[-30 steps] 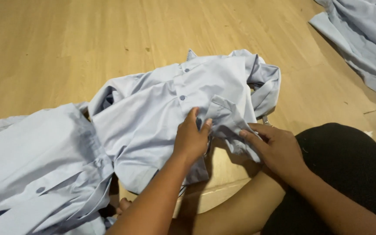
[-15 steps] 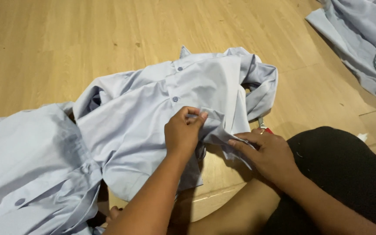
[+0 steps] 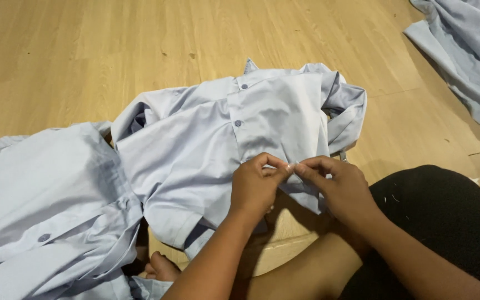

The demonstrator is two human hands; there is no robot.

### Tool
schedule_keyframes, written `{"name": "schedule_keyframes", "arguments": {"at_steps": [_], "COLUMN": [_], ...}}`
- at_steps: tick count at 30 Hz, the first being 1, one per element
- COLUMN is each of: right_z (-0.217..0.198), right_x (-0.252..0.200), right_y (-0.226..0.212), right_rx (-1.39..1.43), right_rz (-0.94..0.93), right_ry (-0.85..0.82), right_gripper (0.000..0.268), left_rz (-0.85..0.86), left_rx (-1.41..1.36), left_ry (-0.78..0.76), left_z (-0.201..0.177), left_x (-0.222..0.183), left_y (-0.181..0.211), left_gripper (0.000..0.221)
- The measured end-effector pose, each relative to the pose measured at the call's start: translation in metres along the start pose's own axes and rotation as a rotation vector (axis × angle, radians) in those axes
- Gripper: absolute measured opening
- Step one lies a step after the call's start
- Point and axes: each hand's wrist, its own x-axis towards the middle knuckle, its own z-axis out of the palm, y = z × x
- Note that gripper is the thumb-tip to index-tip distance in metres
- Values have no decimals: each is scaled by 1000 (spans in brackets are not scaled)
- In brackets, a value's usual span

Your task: A person is sitting on the floor inspecting school shirts, using scissors to trim loose threads and checking the collars, name tags, and buttons.

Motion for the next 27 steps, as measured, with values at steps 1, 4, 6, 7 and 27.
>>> {"name": "schedule_keyframes", "arguments": {"at_steps": [1, 4, 6, 7, 27], "right_z": [0, 2, 1, -2, -20], "right_x": [0, 7, 8, 5, -32], "right_y": [-1, 0, -2, -5, 1], "right_rx": [30, 56, 55, 62, -378], "right_rz": [6, -3, -14, -15, -117], "right_ry": [14, 41, 56, 47, 182], "right_gripper": [25, 22, 20, 22, 28], "left_rz": [-19, -47, -56, -23, 604], "left_rx": [-119, -282, -323, -206, 120], "left_ry": [-5, 28, 62, 72, 254], "left_z": [1, -3, -9, -11, -79], "left_x": [3, 4, 3, 3, -40], "left_y": [-3, -5, -4, -3, -28], "left_gripper": [11, 16, 17, 16, 23]}}
